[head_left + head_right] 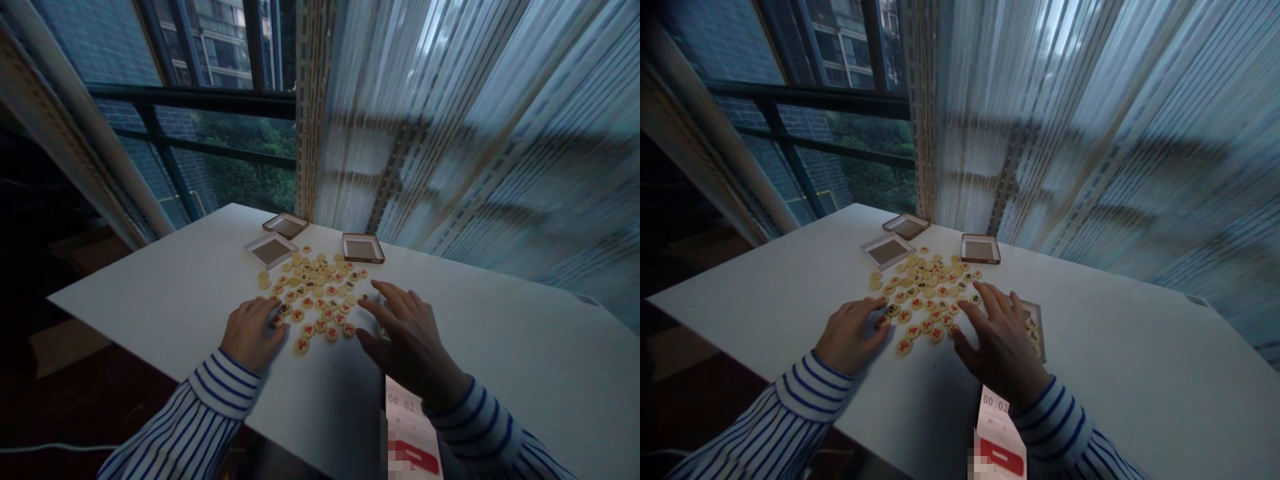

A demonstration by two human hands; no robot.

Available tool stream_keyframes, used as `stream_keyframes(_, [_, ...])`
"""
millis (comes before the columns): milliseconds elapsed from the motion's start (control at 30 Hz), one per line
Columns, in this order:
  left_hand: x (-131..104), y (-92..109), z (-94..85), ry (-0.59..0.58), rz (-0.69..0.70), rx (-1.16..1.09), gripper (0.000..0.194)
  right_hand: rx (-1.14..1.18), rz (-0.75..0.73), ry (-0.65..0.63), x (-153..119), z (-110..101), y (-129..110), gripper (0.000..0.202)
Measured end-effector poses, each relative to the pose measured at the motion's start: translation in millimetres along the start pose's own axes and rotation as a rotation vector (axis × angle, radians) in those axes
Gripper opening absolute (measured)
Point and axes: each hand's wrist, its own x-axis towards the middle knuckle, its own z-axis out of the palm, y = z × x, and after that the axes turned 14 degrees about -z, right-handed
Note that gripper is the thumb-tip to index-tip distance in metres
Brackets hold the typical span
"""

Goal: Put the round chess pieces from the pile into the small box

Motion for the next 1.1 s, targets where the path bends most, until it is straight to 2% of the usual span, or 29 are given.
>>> stream_keyframes(200, [10, 10, -2.9, -0.075, -0.02, 0.042, 0.034, 0.016, -0.02, -0.024, 5, 0, -3, 0.034])
stream_keyframes(700, [16, 14, 0.8, -0.118, -0.048, -0.004, 0.029, 0.161, -0.106, -0.175, 20, 17, -15, 0.029])
stream_keyframes(933, [14, 14, 2.7, -0.099, -0.03, -0.029, 0.025, 0.165, -0.121, -0.158, 24, 20, -15, 0.027])
stream_keyframes(1100, [14, 10, 5.6, -0.017, 0.026, -0.103, 0.025, 0.155, -0.12, -0.17, 24, 20, -13, 0.027])
